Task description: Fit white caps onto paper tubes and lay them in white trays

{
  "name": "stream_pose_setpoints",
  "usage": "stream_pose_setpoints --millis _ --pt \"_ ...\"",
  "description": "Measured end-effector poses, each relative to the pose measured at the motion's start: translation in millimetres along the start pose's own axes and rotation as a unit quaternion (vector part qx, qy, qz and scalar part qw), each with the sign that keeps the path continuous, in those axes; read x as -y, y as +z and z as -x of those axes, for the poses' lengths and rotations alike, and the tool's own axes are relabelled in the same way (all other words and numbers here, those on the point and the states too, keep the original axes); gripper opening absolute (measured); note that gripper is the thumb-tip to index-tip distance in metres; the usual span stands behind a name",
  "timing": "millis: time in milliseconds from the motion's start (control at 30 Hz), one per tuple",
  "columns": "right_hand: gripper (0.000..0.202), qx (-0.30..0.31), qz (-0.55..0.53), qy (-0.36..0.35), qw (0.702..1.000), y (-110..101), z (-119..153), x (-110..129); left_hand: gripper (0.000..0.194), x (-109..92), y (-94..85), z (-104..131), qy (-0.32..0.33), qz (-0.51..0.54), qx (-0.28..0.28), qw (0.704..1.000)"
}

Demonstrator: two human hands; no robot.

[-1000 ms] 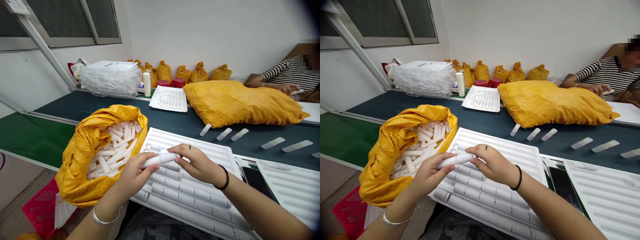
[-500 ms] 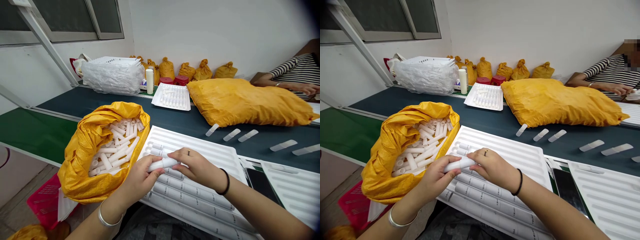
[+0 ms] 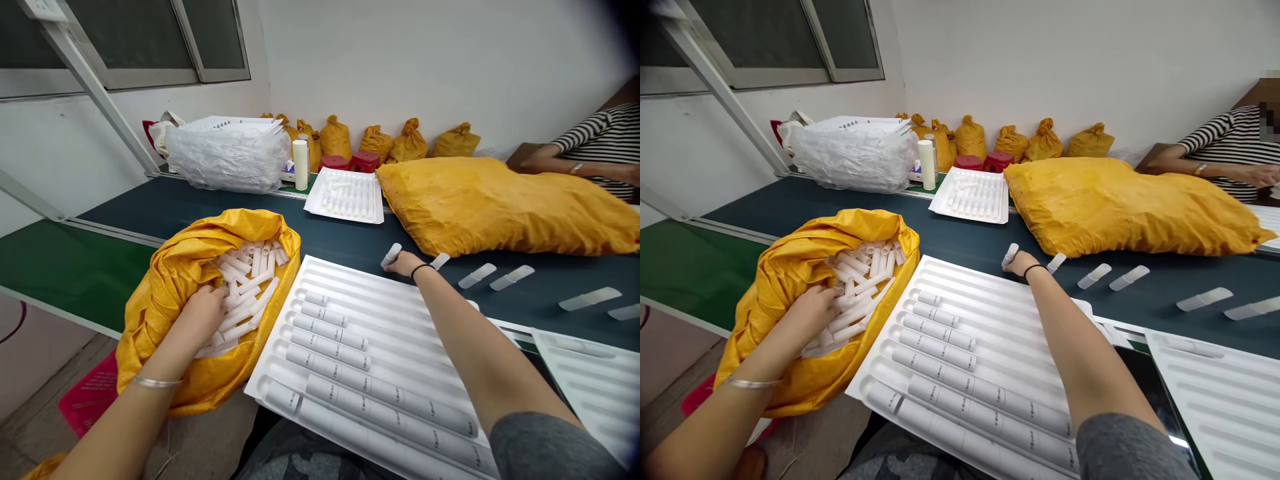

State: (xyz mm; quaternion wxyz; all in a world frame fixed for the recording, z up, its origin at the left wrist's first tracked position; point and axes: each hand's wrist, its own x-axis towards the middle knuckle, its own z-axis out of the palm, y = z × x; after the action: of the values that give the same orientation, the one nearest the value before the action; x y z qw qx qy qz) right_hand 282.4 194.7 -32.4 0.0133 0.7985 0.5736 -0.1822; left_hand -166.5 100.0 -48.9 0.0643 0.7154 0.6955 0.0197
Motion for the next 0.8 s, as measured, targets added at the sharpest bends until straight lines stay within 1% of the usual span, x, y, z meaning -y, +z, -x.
stream_pose_setpoints --millis 67,133,233,300,333,367,400,467,533,567,600,633,667,700,767,800 --pt "0.027 0.012 0.032 -0.02 0.999 -0.5 15.8 3.7 0.033 -13.6 -4.6 9.5 0.037 0.057 -0.02 0.998" --pt "0.025 0.017 0.037 -0.083 0.996 6.9 42.9 14.2 0.034 -32.8 -8.1 21.4 0.075 0.169 -0.063 0.981" --pt "0.025 0.05 0.018 -0.229 0.972 31.8 91.3 36.1 0.026 -66.3 -9.6 37.6 0.116 0.346 -0.125 0.922" --pt "0.022 0.065 0.008 -0.299 0.952 48.8 115.8 47.8 0.022 -87.1 -9.4 44.4 0.12 0.427 -0.134 0.886" --pt "0.02 0.065 0.006 -0.322 0.945 55.1 123.7 51.4 0.021 -95.9 -9.3 46.5 0.115 0.476 -0.133 0.861" --pt "0.017 0.06 0.005 -0.338 0.939 59.4 128.7 53.4 0.023 -103.3 -9.4 47.7 0.104 0.536 -0.128 0.828" --pt "0.015 0.054 0.003 -0.349 0.936 61.9 131.4 54.0 0.025 -109.1 -9.8 48.3 0.088 0.602 -0.12 0.784" --pt "0.013 0.04 -0.004 -0.362 0.931 62.4 133.1 52.5 0.037 -116.4 -10.9 48.5 0.04 0.729 -0.087 0.678" --pt "0.016 0.02 -0.01 -0.36 0.933 59.1 135.0 49.4 0.049 -119.1 -11.9 48.3 -0.013 0.817 -0.042 0.576" --pt "0.017 0.008 -0.021 -0.355 0.934 56.7 137.4 47.9 0.054 -119.7 -12.0 48.5 -0.037 0.844 -0.018 0.535" --pt "0.018 -0.003 -0.049 -0.353 0.934 53.9 140.7 46.5 0.055 -120.3 -11.7 48.9 -0.058 0.862 0.004 0.503" --pt "0.019 -0.007 -0.095 -0.358 0.929 50.6 144.8 45.2 0.054 -121.1 -11.1 49.6 -0.074 0.872 0.024 0.483" --pt "0.02 -0.006 -0.156 -0.369 0.916 47.0 149.2 44.0 0.05 -122.2 -10.1 50.5 -0.086 0.876 0.039 0.472" --pt "0.021 -0.002 -0.222 -0.387 0.895 43.0 153.7 43.0 0.046 -123.8 -9.0 51.6 -0.097 0.876 0.053 0.47" --pt "0.023 0.001 -0.323 -0.431 0.843 34.1 160.8 41.1 0.041 -127.4 -7.2 53.9 -0.108 0.867 0.072 0.481" --pt "0.024 -0.01 -0.341 -0.452 0.825 29.4 163.0 40.1 0.04 -129.0 -6.9 55.2 -0.106 0.859 0.078 0.494"
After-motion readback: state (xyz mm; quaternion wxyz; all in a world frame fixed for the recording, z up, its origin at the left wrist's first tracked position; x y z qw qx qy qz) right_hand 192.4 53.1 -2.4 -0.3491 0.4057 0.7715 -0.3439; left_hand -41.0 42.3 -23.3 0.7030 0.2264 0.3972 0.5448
